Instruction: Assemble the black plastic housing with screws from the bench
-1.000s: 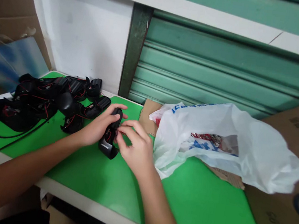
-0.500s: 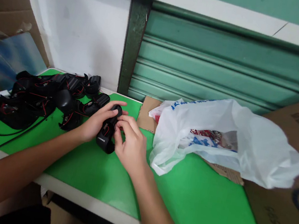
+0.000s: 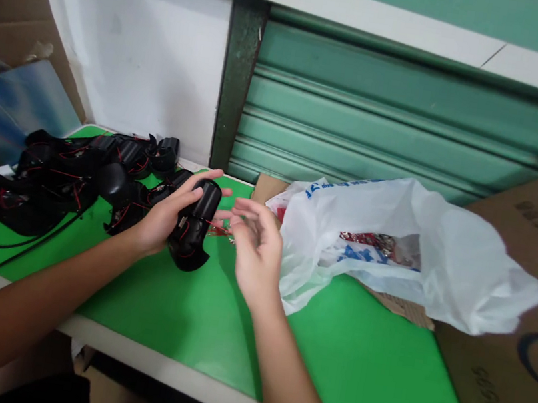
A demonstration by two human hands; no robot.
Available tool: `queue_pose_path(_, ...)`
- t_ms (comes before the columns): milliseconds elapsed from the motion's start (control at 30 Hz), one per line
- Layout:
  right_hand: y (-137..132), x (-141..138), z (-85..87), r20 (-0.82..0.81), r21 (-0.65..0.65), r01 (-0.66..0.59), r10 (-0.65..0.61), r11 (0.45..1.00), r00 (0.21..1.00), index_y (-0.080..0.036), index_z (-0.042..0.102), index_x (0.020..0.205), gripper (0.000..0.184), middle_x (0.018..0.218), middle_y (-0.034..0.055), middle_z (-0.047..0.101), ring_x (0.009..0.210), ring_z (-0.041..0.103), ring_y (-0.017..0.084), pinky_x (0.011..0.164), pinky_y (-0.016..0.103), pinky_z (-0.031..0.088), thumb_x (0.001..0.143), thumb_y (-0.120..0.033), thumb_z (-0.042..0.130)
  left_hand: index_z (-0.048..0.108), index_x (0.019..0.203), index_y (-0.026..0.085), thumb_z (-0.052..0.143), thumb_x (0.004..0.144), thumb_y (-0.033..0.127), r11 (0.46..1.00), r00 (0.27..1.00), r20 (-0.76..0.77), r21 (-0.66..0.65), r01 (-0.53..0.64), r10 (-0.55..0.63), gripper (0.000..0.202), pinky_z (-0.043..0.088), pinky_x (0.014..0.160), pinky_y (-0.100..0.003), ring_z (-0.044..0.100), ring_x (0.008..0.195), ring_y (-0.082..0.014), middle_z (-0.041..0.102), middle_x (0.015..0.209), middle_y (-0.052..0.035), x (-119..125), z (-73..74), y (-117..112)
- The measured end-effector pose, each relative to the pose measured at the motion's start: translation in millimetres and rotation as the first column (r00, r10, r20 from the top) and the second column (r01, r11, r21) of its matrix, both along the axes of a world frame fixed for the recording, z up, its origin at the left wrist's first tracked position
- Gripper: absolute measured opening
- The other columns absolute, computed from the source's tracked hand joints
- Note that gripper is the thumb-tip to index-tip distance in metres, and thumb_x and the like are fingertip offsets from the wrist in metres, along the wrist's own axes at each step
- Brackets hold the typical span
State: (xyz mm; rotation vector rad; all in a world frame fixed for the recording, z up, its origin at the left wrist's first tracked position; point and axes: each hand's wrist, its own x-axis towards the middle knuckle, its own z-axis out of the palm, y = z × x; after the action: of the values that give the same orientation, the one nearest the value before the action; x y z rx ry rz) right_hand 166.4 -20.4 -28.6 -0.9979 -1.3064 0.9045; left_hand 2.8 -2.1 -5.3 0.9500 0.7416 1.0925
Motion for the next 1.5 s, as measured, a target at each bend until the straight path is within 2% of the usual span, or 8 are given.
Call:
queue_pose_path(133,7.3,3.4,-1.2,-0.366,-0.26,-0.163,0.059,0.952,0.929,-0.029,0.072,0.102,0.021,0.116,0.0028,0.069,0.098,0.065,0.019,0.072,0.029,0.057,0.086,-0.043,0.071,0.045,0.149,0.03,0.067,0.091,0.056,0.996,0.999,0.016,0.078,-0.038,0.037,0.067,0.06,0.089,-0.037,0.068,0.119,-0.0293,0.063,0.14,-0.0111,3.9,3.2,-6.4)
queue_pose_path(233,8.6,4.2,3.9,-0.576,-0.341,-0.495,0.239,0.799,0.782,-0.025,0.074,0.098,0.035,0.098,0.0049,0.073,0.083,0.066,0.02,0.064,0.031,0.056,0.083,-0.056,0.068,0.045,0.15,0.029,0.065,0.092,0.056,0.992,0.999,-0.006,0.114,-0.044,0.045,0.067,0.06,0.091,-0.038,0.069,0.115,-0.0279,0.065,0.139,-0.0114,3.4,7.5,-9.1)
queue_pose_path(300,6.0,2.0,8.1,-0.608,-0.334,-0.572,0.292,0.749,0.738,-0.025,0.075,0.098,0.036,0.093,0.0044,0.074,0.08,0.067,0.021,0.063,0.031,0.056,0.08,-0.056,0.072,0.046,0.149,0.028,0.064,0.093,0.056,0.99,0.999,-0.031,0.141,-0.029,0.034,0.065,0.059,0.093,-0.038,0.07,0.112,-0.0274,0.066,0.139,-0.0113,2.6,9.8,-10.1)
queue_pose_path(433,-0.7,-4.4,11.2,-0.461,-0.309,-0.484,0.317,0.818,0.829,-0.026,0.074,0.097,0.031,0.097,0.0013,0.076,0.085,0.068,0.019,0.073,0.029,0.056,0.072,-0.039,0.086,0.053,0.144,0.025,0.061,0.096,0.054,0.974,0.991,-0.127,0.225,-0.022,0.051,0.057,0.053,0.103,-0.04,0.066,0.121,-0.0285,0.065,0.14,-0.0123,2.5,11.3,-11.3)
queue_pose_path(567,1.0,-1.4,7.8,-0.275,-0.206,-0.363,0.302,0.909,0.913,-0.026,0.075,0.1,0.028,0.095,0.0006,0.075,0.089,0.067,0.019,0.081,0.029,0.055,0.08,-0.045,0.082,0.05,0.147,0.023,0.066,0.095,0.039,0.922,0.953,-0.283,0.387,0.008,0.11,0.057,0.043,0.115,-0.039,0.057,0.134,-0.0283,0.06,0.147,-0.0117,-0.7,12.7,-10.6)
queue_pose_path(700,5.5,3.7,3.2,-0.113,-0.096,-0.272,0.261,0.958,0.959,-0.026,0.075,0.108,0.031,0.101,0.002,0.075,0.098,0.067,0.021,0.087,0.033,0.055,0.086,-0.047,0.077,0.043,0.152,0.022,0.069,0.091,0.027,0.868,0.912,-0.398,0.483,0.117,0.099,0.067,0.05,0.109,-0.038,0.062,0.129,-0.0286,0.058,0.148,-0.0143,-7.3,11.6,-6.4)
queue_pose_path(1033,4.7,-0.9,-5.1,-0.062,0.051,-0.138,0.141,0.989,0.988,-0.026,0.064,0.118,0.03,0.112,0.006,0.076,0.105,0.071,0.021,0.089,0.036,0.058,0.091,-0.036,0.072,0.043,0.152,0.024,0.067,0.089,0.02,0.813,0.883,-0.439,0.568,0.13,0.166,0.067,0.058,0.099,-0.034,0.059,0.135,-0.0289,0.057,0.148,-0.0144,-11.1,7.1,-2.4)
queue_pose_path(1500,5.2,-3.7,-11.0,0.037,0.029,-0.104,0.103,0.994,0.994,-0.027,0.055,0.131,0.041,0.116,0.008,0.074,0.109,0.071,0.023,0.084,0.035,0.06,0.092,-0.032,0.068,0.047,0.147,0.024,0.063,0.089,0.015,0.776,0.871,-0.421,0.626,0.077,0.253,0.061,0.06,0.098,-0.034,0.06,0.131,-0.026,0.059,0.145,-0.0125,-5.1,0.1,-3.7)
